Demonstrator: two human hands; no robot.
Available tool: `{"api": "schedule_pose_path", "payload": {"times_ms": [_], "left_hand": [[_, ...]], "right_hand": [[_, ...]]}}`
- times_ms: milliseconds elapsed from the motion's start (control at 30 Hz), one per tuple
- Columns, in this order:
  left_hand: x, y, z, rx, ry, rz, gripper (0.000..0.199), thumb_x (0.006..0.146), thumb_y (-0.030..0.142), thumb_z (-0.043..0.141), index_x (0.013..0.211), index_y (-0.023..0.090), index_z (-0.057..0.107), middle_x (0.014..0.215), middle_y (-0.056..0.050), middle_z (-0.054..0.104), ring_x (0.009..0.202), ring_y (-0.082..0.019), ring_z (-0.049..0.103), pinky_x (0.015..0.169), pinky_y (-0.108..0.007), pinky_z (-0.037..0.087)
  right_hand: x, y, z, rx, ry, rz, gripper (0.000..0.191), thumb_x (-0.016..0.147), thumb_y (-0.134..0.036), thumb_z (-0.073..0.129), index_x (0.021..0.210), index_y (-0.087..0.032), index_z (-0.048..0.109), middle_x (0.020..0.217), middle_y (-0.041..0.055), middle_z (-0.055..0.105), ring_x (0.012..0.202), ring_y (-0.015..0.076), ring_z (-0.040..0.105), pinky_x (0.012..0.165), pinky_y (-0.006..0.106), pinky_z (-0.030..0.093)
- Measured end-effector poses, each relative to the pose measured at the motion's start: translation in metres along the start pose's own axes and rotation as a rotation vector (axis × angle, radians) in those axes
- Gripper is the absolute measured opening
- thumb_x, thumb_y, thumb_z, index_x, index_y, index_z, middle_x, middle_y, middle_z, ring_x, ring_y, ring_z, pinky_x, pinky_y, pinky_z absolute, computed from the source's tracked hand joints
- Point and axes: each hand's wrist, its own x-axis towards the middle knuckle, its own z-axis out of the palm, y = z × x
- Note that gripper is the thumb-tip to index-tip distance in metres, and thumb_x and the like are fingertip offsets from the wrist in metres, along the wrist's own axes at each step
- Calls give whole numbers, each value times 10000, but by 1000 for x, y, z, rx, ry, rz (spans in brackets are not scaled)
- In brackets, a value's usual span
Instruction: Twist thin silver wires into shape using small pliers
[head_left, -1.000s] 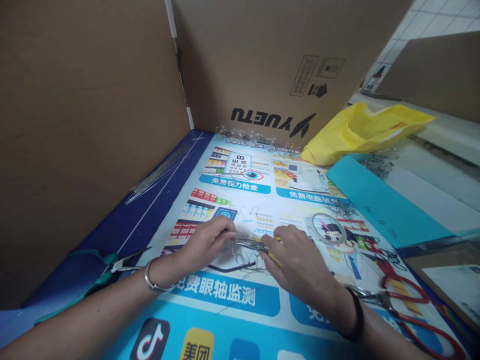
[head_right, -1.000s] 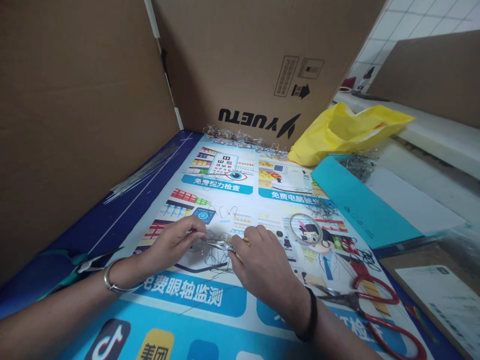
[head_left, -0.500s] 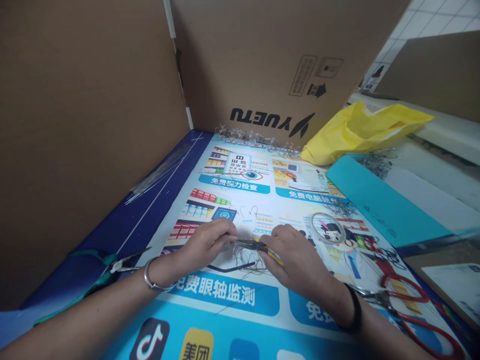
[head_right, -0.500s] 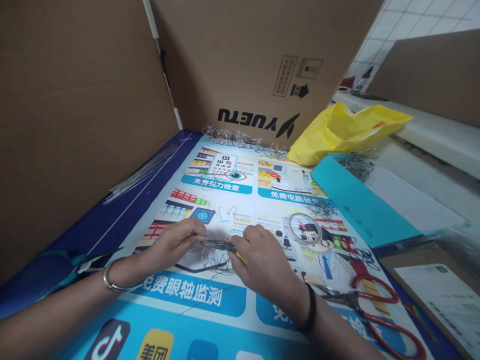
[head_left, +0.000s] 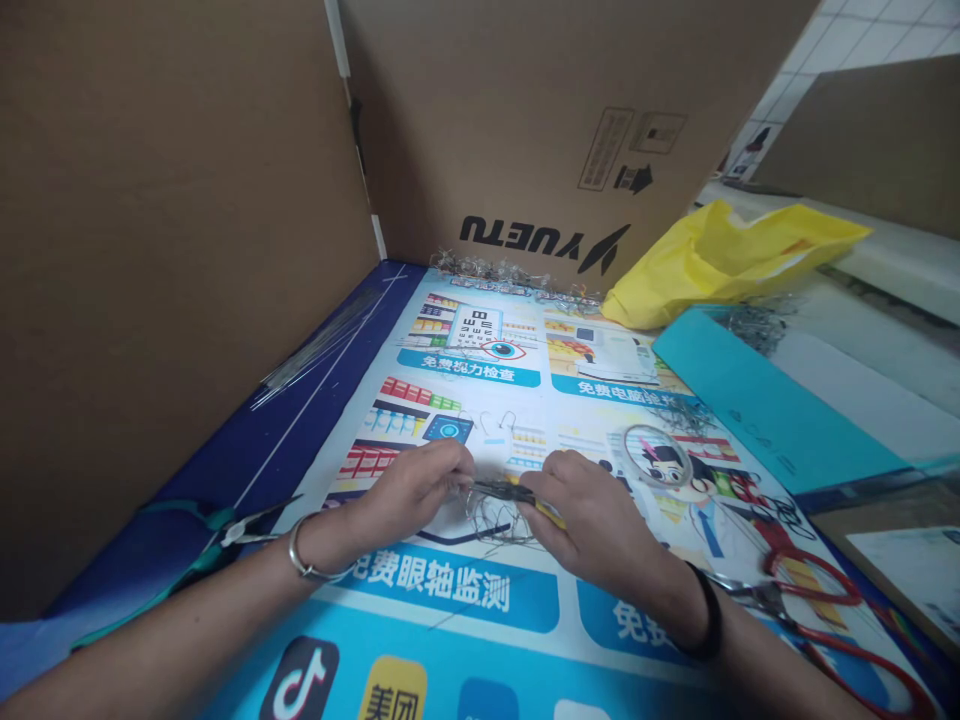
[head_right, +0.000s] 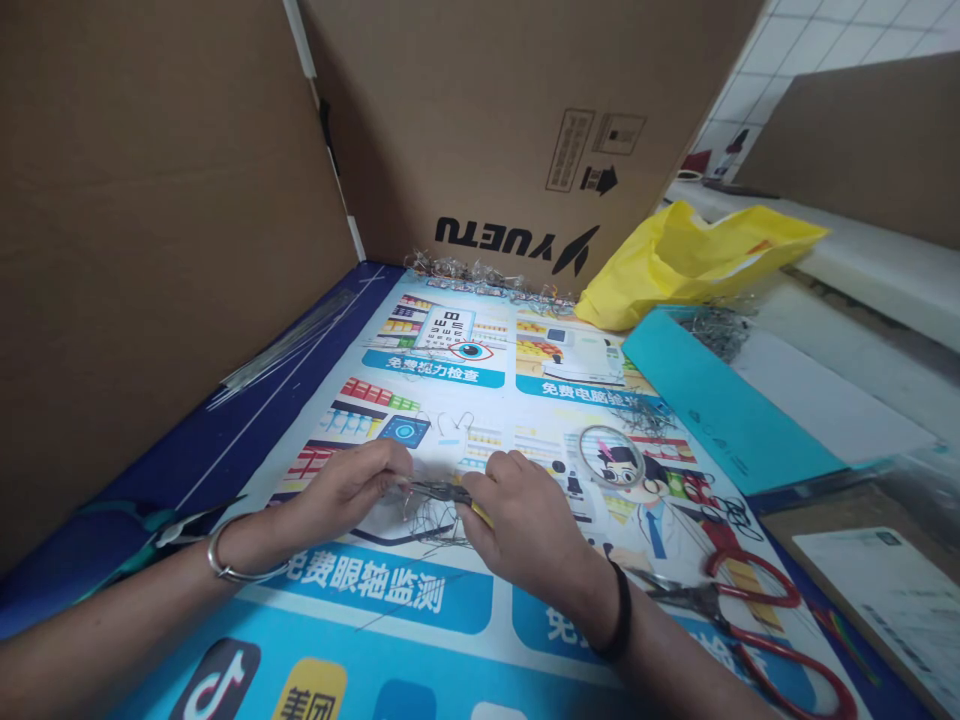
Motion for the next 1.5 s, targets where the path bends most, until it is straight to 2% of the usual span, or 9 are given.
{"api": "schedule_pose_path", "payload": {"times_ms": [367, 500, 733, 900, 1067, 1200, 1300, 1500], "left_hand": [[0, 1, 0, 0, -7, 3, 147, 875, 77, 403, 833, 163, 513, 773, -24, 568, 705, -127, 515, 638, -245, 415], [0, 1, 0, -20, -6, -35, 131, 888, 113, 421, 825, 164, 524, 772, -25, 568, 712, -131, 518, 653, -255, 417], [3, -2, 1, -32, 62, -91, 123, 892, 152, 442, 823, 161, 544, 792, -33, 568, 738, -139, 520, 680, -271, 420], [5, -5, 1, -43, 46, -121, 125, 892, 168, 450, 829, 162, 558, 799, -32, 560, 753, -143, 514, 695, -280, 415], [6, -2, -5, -192, -30, -216, 146, 904, 195, 441, 828, 163, 561, 801, -26, 569, 744, -136, 526, 700, -275, 424], [7, 0, -7, -333, -35, -243, 146, 915, 223, 438, 849, 165, 554, 824, -24, 581, 772, -134, 545, 720, -269, 428], [9, 0, -9, -329, -43, -230, 159, 912, 236, 446, 822, 164, 555, 806, -23, 572, 763, -136, 539, 717, -270, 424], [16, -3, -14, -206, -101, -104, 152, 911, 230, 452, 828, 177, 568, 836, -36, 569, 815, -151, 534, 761, -285, 427]], "right_hand": [[-1, -3, 1, -78, 67, -22, 229, 898, -315, 411, 860, -188, 598, 779, 58, 547, 746, 180, 478, 619, 281, 299], [0, -6, 0, -118, 48, 1, 206, 889, -309, 435, 853, -192, 601, 780, 57, 551, 737, 183, 479, 606, 285, 293], [-1, -2, -6, -119, 46, 0, 209, 871, -304, 469, 925, -171, 621, 819, 80, 559, 787, 209, 485, 655, 302, 334], [-1, 2, -11, -108, 55, -24, 212, 867, -297, 477, 942, -163, 622, 840, 91, 562, 814, 219, 483, 683, 313, 352], [1, 1, -15, -143, 76, -62, 213, 861, -307, 472, 921, -171, 624, 829, 92, 559, 788, 218, 469, 662, 316, 334], [4, 2, -16, -160, 62, -83, 197, 852, -312, 481, 909, -187, 621, 826, 83, 558, 771, 211, 461, 656, 315, 316], [6, 6, -16, -140, 60, -98, 191, 844, -312, 492, 923, -194, 620, 834, 81, 561, 780, 213, 463, 668, 318, 316], [12, 12, -19, -144, 41, -130, 169, 844, -317, 503, 894, -196, 609, 820, 71, 556, 762, 199, 457, 652, 311, 299]]}}
